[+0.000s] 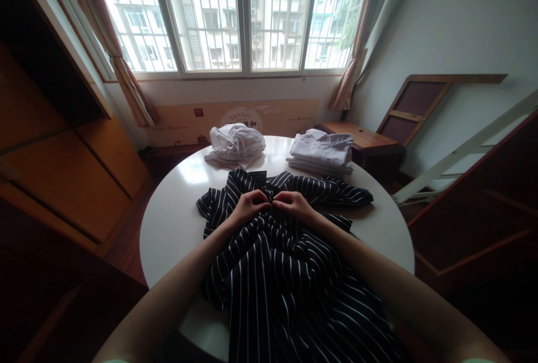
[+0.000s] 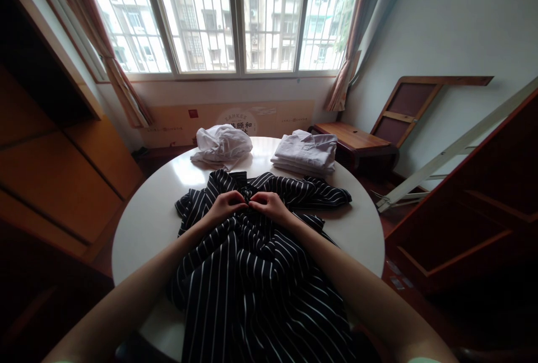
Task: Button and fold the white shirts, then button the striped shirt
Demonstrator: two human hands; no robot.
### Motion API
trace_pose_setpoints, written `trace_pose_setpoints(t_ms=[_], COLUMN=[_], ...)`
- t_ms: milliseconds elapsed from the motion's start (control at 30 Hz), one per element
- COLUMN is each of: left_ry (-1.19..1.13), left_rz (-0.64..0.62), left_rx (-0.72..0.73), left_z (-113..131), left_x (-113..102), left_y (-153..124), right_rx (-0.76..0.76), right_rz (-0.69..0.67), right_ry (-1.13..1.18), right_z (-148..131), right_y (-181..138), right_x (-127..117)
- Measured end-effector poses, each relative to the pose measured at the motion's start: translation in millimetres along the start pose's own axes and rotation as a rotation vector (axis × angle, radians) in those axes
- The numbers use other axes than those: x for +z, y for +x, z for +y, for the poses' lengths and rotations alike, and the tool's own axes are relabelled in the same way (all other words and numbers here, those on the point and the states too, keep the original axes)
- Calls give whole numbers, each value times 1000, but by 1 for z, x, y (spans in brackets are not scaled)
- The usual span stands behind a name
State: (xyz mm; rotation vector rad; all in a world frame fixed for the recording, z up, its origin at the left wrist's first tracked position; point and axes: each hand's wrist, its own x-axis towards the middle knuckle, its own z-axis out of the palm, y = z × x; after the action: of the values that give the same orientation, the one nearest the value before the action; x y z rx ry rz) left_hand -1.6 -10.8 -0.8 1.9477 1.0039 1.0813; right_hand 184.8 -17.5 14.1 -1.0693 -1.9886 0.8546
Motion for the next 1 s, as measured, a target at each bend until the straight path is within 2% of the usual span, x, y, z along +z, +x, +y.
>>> trace_pose_setpoints(t_ms=[200, 500, 1000], left_ry=[9, 9, -22], left_rz=[5, -2, -50], left_rx=[2, -4, -3], left_z=[0, 0, 1], left_x=[0, 0, 0], left_y=[0, 0, -1], right_rx=[10, 103, 57], right_rz=[11, -42, -117], right_ry=[17, 207, 144], right_z=[-1, 4, 2], right_y=[0, 5, 2], right_x=[-1, -2, -3])
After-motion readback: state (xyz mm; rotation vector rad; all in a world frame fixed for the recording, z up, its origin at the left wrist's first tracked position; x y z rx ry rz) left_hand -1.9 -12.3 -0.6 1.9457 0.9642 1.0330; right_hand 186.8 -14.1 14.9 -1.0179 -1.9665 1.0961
